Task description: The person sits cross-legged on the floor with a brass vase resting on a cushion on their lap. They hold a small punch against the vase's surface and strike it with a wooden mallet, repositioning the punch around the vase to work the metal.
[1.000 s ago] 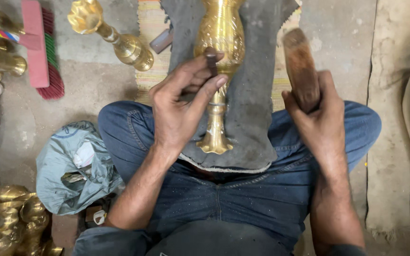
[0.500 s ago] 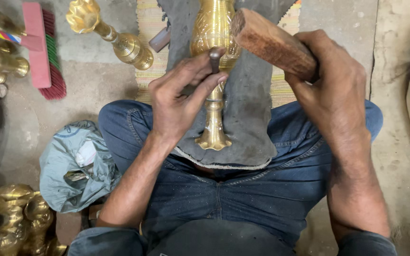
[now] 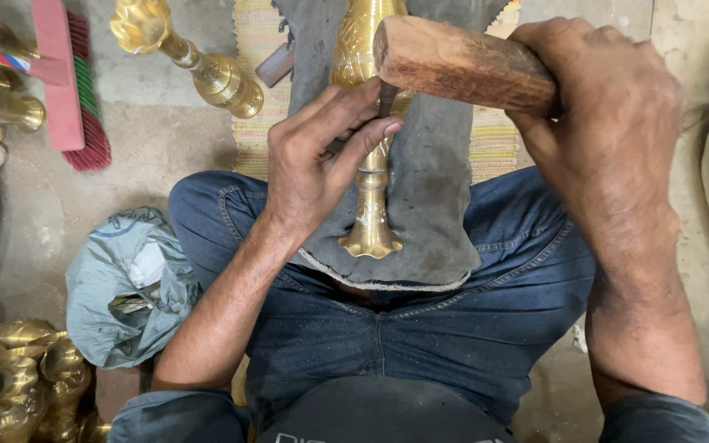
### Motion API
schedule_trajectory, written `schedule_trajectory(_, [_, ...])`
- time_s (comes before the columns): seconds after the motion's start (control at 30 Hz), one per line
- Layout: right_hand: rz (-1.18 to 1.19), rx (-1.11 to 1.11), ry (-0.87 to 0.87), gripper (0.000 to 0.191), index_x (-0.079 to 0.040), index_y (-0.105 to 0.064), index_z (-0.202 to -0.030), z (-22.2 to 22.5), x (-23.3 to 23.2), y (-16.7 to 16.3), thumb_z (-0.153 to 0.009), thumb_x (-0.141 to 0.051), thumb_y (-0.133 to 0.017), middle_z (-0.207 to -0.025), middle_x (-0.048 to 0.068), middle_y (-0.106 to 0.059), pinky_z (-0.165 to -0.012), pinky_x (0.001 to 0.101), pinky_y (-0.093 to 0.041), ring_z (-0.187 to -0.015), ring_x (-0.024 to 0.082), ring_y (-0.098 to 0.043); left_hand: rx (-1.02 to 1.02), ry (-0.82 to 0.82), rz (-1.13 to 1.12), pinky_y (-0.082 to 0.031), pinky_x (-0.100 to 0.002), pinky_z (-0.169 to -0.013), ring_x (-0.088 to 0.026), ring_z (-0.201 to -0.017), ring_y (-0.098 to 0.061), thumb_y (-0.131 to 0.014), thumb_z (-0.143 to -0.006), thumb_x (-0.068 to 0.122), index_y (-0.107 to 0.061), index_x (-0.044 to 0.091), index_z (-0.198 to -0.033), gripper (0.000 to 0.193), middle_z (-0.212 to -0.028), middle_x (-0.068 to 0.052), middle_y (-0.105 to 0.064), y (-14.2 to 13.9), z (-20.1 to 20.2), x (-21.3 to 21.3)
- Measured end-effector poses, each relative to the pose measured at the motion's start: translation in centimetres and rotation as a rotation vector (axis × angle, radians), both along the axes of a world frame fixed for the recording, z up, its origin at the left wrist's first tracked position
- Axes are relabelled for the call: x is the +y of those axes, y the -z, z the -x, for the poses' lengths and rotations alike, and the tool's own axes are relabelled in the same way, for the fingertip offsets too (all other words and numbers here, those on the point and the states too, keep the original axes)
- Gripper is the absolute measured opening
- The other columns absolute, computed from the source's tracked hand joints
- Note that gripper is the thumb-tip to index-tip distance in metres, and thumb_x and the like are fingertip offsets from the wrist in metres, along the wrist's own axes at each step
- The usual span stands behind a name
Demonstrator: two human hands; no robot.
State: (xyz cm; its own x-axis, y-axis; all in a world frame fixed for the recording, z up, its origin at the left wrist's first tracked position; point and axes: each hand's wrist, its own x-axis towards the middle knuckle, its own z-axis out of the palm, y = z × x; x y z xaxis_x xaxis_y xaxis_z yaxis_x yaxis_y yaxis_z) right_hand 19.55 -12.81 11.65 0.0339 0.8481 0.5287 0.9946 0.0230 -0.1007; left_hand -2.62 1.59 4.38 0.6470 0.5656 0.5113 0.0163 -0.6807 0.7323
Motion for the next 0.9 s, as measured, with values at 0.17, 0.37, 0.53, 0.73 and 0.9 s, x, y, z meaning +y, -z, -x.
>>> schedule_trajectory(0.17, [0.005, -0.076, 0.034, 0.031, -0.004, -0.067, -0.119, -0.6, -0.7, -0.1, -0.092, -0.009, -0.080, -0.098, 0.007, -0.066, -0.088, 0.0388, -0.046, -0.094, 0.026, -0.064, 0.026, -0.002, 0.009, -0.069, -0.028, -0.089, -0.018, -0.105, -0.079, -0.081, -0.099, 0.007, -0.067, 0.000, -0.131, 0.036, -0.114, -0.010, -0.075, -0.7, -0.2, -0.1])
schedule_trajectory(0.37, [0.064, 0.228, 0.026, 0.025, -0.004, -0.062, -0.121, -1.0, -1.1, 0.0, -0.099, -0.008, -0.074, -0.103, 0.008, -0.064, -0.082, 0.0363, -0.049, -0.097, 0.024, -0.067, 0.025, 0.000, -0.001, -0.068, -0.028, -0.092, -0.018, -0.108, -0.078, -0.080, -0.101, 0.009, -0.066, 0.003, -0.134, 0.037, -0.118, -0.010, -0.075, -0.8, -0.2, -0.2])
schedule_trajectory(0.53, [0.021, -0.078, 0.023, 0.027, -0.003, -0.062, -0.112, -0.8, -1.0, -0.1, -0.092, -0.009, -0.080, -0.094, 0.009, -0.064, -0.083, 0.0394, -0.050, -0.089, 0.027, -0.066, 0.062, 0.002, 0.007, -0.070, -0.027, -0.088, -0.017, -0.103, -0.079, -0.080, -0.099, 0.008, -0.066, 0.005, -0.135, 0.038, -0.112, -0.007, -0.077, -0.6, -0.3, 0.0])
schedule_trajectory(0.73, [0.068, -0.172, 0.076, 0.024, -0.005, -0.060, -0.107, -0.8, -1.2, 0.2, -0.090, -0.010, -0.077, -0.094, 0.008, -0.065, -0.080, 0.0373, -0.047, -0.091, 0.026, -0.066, 0.050, -0.031, 0.023, -0.070, -0.029, -0.089, -0.017, -0.103, -0.080, -0.081, -0.098, 0.009, -0.066, 0.003, -0.132, 0.038, -0.114, -0.008, -0.076, -0.6, -0.3, -0.2])
schedule_trajectory(0.9, [0.068, -0.094, 0.044, 0.028, -0.004, -0.061, -0.112, -1.3, -1.0, -0.1, -0.091, -0.009, -0.079, -0.095, 0.010, -0.064, -0.085, 0.0401, -0.048, -0.094, 0.030, -0.066, 0.035, -0.021, 0.028, -0.070, -0.028, -0.090, -0.017, -0.105, -0.079, -0.081, -0.099, 0.009, -0.065, 0.003, -0.132, 0.037, -0.116, -0.009, -0.075, -0.7, -0.5, -0.1])
